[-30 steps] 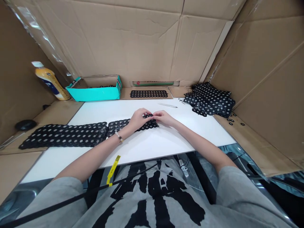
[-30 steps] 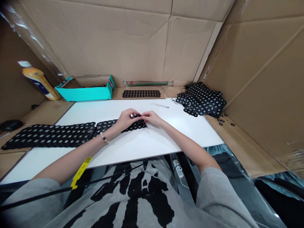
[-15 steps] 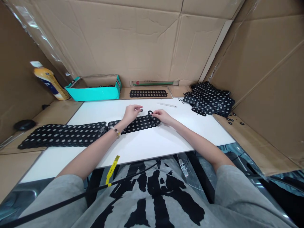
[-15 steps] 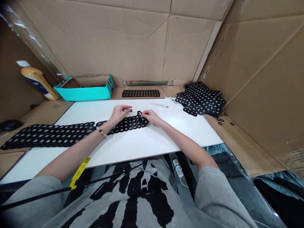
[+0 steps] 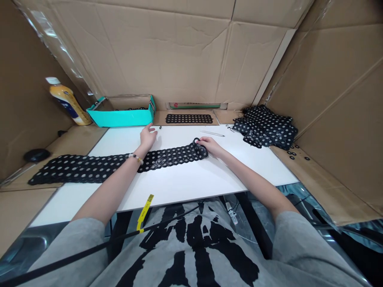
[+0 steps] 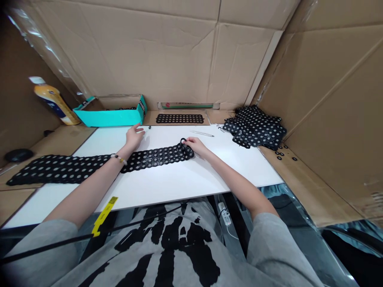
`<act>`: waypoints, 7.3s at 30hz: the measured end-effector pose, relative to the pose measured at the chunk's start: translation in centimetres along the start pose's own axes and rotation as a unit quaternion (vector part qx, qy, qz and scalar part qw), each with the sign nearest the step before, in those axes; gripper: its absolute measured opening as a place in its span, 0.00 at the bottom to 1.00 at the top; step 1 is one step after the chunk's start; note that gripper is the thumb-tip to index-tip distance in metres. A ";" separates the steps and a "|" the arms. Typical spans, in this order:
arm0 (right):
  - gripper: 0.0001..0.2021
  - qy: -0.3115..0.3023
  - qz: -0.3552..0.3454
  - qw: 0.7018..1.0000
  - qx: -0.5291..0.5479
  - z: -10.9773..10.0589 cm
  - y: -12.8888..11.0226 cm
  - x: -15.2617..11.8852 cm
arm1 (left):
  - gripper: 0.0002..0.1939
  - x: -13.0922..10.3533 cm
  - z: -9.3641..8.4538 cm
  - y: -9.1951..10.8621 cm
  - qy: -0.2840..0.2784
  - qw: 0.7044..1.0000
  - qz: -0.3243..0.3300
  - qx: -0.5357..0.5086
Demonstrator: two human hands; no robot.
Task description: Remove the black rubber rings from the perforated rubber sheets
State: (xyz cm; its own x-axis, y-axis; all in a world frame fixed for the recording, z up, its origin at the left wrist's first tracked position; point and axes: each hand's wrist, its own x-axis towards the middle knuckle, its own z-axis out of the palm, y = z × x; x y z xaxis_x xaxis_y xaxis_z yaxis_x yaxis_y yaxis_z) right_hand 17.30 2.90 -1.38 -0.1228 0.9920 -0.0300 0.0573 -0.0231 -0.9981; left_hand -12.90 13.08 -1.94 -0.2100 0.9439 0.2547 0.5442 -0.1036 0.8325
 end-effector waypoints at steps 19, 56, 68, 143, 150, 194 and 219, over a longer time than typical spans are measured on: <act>0.13 -0.097 0.007 0.993 0.064 0.7 -0.1 -0.8 | 0.18 -11.3 4.3 8.2 -0.213 0.940 0.267 0.014; 0.18 -0.045 0.016 0.999 -0.003 0.5 0.1 -0.9 | 0.18 -8.4 2.8 7.2 -0.278 0.922 0.265 0.050; 0.19 -0.078 -0.062 0.990 -0.103 0.9 0.0 -1.1 | 0.19 -11.0 3.3 8.4 -0.233 0.913 0.319 0.101; 0.12 -0.041 -0.181 0.913 -0.363 2.8 0.5 -1.8 | 0.16 -9.1 3.7 6.9 -0.305 0.939 0.157 -0.029; 0.07 -0.051 -0.187 0.899 -0.392 2.6 0.5 -1.3 | 0.14 -3.8 0.4 5.5 -0.190 0.972 0.118 0.067; 0.08 -0.089 -0.193 0.899 -0.382 1.9 0.3 -1.6 | 0.29 -1.4 -0.6 1.2 -0.255 0.884 0.213 0.328; 0.09 -0.087 -0.194 0.916 -0.341 1.9 0.1 -1.8 | 0.24 -1.6 -1.2 2.4 -0.132 0.944 0.192 0.233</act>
State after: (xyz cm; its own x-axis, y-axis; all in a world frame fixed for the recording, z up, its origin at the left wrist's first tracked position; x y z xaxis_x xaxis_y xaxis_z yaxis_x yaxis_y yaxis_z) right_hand 15.67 0.90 -1.51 -0.4183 0.8726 0.2522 0.5739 0.4691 -0.6713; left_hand -12.25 10.99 0.20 0.2518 0.9168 0.3098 0.8506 -0.3624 0.3811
